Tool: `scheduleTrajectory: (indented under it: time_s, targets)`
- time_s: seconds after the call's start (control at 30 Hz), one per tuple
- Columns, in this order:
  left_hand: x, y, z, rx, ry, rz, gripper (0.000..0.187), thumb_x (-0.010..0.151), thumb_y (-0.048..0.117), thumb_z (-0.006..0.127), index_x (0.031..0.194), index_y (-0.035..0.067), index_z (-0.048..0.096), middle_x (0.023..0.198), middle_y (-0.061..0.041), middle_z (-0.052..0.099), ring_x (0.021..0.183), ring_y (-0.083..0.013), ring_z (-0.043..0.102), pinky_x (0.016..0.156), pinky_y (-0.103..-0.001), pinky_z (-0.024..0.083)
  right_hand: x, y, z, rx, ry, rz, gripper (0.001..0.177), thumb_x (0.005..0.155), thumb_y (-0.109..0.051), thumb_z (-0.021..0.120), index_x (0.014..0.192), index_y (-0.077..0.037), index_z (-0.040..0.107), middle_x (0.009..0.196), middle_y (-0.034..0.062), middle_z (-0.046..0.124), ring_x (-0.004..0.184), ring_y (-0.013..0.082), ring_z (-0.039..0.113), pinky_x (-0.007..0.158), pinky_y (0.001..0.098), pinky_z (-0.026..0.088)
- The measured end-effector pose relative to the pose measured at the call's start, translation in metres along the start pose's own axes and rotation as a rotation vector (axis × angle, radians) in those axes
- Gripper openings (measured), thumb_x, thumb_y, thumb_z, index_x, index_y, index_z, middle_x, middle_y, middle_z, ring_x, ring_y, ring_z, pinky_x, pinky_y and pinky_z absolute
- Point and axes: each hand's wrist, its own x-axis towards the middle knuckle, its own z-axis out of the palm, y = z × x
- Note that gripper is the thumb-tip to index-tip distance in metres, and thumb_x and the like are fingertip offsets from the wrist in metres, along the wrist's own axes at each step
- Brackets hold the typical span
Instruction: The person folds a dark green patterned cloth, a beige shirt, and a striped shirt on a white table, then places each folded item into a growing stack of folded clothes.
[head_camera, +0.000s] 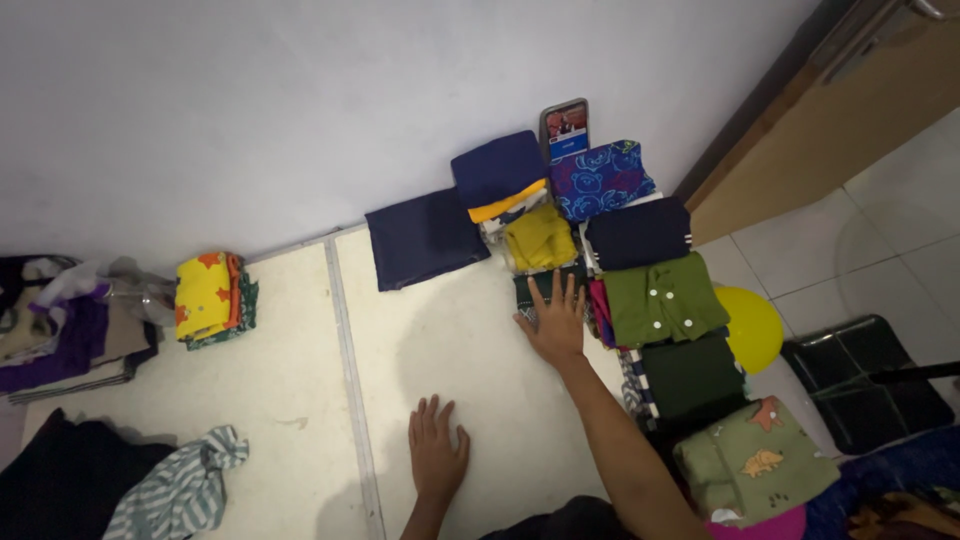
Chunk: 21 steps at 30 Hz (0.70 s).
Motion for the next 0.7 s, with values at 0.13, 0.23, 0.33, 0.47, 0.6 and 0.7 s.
scheduleTrajectory:
  time_s: [0.13, 0.23, 0.33, 0.47, 0.6, 0.7]
  targets:
    - [-0.003, 0.001, 0.000, -0.021, 0.039, 0.029, 0.050, 0.091, 0.026, 0.059, 0.138, 0.009, 0.054, 0.155, -0.015, 0.044, 0.152, -0.0316, 0.030, 0.127, -0.048, 0.019, -0.002, 0.001, 0.010, -0.044, 0.027, -0.016, 0.078, 0.095, -0.065, 0.049, 0.160, -0.023, 0.037, 0.164, 0.0281, 0.023, 0.151, 0.0517, 0.014, 0.118, 0.0657, 0.013]
    - [-0.001, 0.001, 0.001, -0.013, 0.088, 0.055, 0.049, 0.093, 0.028, 0.059, 0.138, 0.008, 0.055, 0.154, -0.015, 0.045, 0.151, -0.0333, 0.033, 0.127, -0.048, 0.023, 0.003, 0.004, 0.020, -0.077, -0.011, 0.012, 0.080, 0.097, -0.069, 0.040, 0.162, -0.024, 0.029, 0.166, 0.0263, 0.016, 0.152, 0.0514, 0.009, 0.118, 0.0674, 0.008]
    - [-0.003, 0.001, -0.001, -0.039, 0.114, 0.064, 0.047, 0.093, 0.025, 0.059, 0.136, 0.008, 0.055, 0.152, -0.017, 0.047, 0.150, -0.0346, 0.034, 0.126, -0.049, 0.024, 0.002, 0.005, 0.021, -0.053, -0.076, 0.034, 0.080, 0.098, -0.070, 0.035, 0.163, -0.025, 0.026, 0.167, 0.0251, 0.013, 0.152, 0.0496, 0.005, 0.118, 0.0665, 0.004]
    - [-0.002, 0.004, -0.007, -0.061, 0.092, 0.046, 0.046, 0.093, 0.027, 0.057, 0.136, 0.007, 0.057, 0.152, -0.016, 0.047, 0.150, -0.0340, 0.033, 0.126, -0.048, 0.023, 0.006, 0.011, 0.023, -0.022, -0.031, -0.007, 0.082, 0.096, -0.071, 0.042, 0.161, -0.023, 0.032, 0.165, 0.0286, 0.016, 0.150, 0.0530, 0.011, 0.116, 0.0688, 0.009]
    - [-0.004, 0.000, -0.006, -0.065, 0.097, 0.060, 0.048, 0.094, 0.028, 0.058, 0.137, 0.008, 0.056, 0.154, -0.015, 0.046, 0.151, -0.0322, 0.032, 0.127, -0.047, 0.021, 0.008, 0.003, -0.012, 0.051, -0.244, 0.083, 0.086, 0.096, -0.064, 0.046, 0.163, -0.017, 0.022, 0.168, 0.0247, 0.011, 0.153, 0.0475, 0.007, 0.120, 0.0631, 0.008]
    - [-0.005, -0.002, -0.002, -0.070, 0.164, 0.100, 0.047, 0.092, 0.025, 0.060, 0.136, 0.005, 0.057, 0.151, -0.017, 0.048, 0.148, -0.0342, 0.036, 0.125, -0.048, 0.024, -0.010, -0.001, -0.016, 0.003, -0.130, -0.003, 0.085, 0.099, -0.065, 0.038, 0.164, -0.015, 0.019, 0.169, 0.0227, 0.010, 0.154, 0.0455, 0.005, 0.119, 0.0648, 0.005]
